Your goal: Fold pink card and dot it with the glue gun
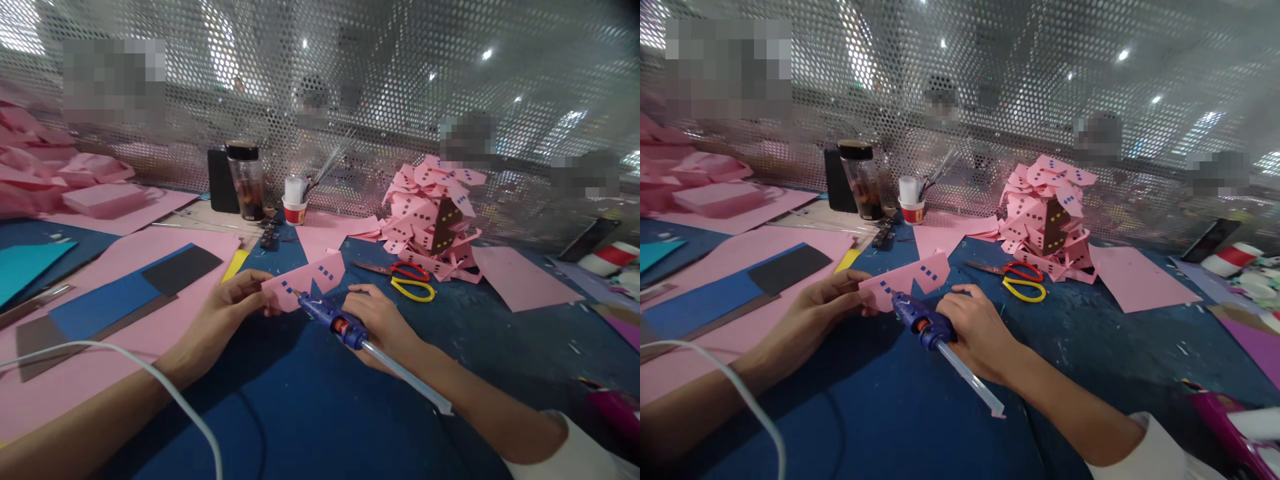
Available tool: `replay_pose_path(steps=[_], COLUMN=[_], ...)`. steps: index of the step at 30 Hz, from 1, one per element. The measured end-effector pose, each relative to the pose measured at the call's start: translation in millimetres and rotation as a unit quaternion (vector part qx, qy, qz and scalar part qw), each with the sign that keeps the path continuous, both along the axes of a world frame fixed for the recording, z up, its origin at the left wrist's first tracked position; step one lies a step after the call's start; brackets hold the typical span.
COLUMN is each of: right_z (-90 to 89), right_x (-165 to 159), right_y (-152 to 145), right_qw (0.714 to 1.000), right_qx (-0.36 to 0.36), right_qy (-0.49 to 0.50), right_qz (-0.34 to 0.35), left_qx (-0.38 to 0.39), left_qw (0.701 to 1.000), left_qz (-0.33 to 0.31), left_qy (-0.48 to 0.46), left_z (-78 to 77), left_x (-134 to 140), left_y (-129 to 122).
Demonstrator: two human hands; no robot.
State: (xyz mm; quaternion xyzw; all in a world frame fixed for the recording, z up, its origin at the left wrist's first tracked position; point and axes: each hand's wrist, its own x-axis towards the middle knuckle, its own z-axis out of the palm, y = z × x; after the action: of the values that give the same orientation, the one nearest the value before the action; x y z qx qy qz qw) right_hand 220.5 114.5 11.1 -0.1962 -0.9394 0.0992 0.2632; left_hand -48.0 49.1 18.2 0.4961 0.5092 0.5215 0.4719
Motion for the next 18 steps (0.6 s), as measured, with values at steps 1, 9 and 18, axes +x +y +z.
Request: replay_pose_path(steps=[1,9,18], right_z=[0.1,-1.6,8.2], right_x=[-0.5,-1.4,-3.4], right_y=[-0.3,-1.9,-4.9], right_qw=[1.0,1.0,0.999], right_qx=[-0.001,-0.006,-0.019], right_qy=[0.002,0.016,0.024], right_qz=[0.0,0.007,-0.034], left_qx=[0.001,-0.002,0.001], left_qw=[1.0,1.0,1.0], left_qz=[-0.001,-0.002,0.023], left_qy=[0.0,-0.003,0.001], left_z=[-0.1,-2.6,1.3], left_x=[0.0,-0.5,-0.4], left_y=[0.2,1.7,1.4])
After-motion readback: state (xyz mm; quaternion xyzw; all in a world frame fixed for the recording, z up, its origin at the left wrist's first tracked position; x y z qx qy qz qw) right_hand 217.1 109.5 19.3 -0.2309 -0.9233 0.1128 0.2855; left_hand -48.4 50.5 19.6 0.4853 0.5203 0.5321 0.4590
